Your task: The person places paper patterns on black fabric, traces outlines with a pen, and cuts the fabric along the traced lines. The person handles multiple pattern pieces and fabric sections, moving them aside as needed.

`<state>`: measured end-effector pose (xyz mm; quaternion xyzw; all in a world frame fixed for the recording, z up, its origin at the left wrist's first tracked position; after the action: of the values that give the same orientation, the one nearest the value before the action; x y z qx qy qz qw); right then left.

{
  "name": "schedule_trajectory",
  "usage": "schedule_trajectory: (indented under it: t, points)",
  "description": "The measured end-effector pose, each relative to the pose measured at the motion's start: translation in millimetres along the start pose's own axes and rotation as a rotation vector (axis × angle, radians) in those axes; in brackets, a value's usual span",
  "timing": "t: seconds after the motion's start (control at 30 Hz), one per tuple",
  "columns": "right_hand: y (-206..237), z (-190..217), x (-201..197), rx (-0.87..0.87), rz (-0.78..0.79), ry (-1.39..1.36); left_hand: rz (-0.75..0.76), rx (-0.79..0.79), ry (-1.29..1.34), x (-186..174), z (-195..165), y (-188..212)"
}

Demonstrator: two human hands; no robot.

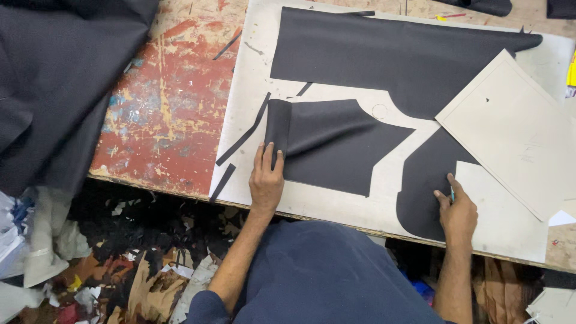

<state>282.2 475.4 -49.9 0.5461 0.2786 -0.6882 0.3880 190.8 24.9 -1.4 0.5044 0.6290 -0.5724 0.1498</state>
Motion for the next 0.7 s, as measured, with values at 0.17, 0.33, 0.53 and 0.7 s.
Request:
schedule_trajectory:
  t: [0.17,0.33,0.53,0.7]
  points:
    - [16.4,17.2,14.6,0.014,-0.175,0.158,-0.093,-0.317,0.472,-10.5,36.1,6.2]
    - [27.3,43.6,35.0,0.019,-0.441,0.183,0.005,-1.027,1.060,17.0,105.8,26.0]
    - [32.9,46.0,45.6,0.042,-0.530,0.218,0.130,-1.141,1.339,36.5,135.1,13.3]
    - [31.1,45.4,44.6,0.061,-0.533,0.225,0.323,-1.074,1.525,34.8,109.2,-44.3]
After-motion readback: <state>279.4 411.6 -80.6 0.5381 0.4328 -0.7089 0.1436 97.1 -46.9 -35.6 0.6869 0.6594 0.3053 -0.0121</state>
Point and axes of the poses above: each hand's wrist, its own y-axis away from the middle knuckle, its own x-axis out of the palm, z = x × y, the point moved 6 cm from there along -y, towards the middle knuckle, and after that the axes turned 9 degrees about y, right-handed, at the moved point
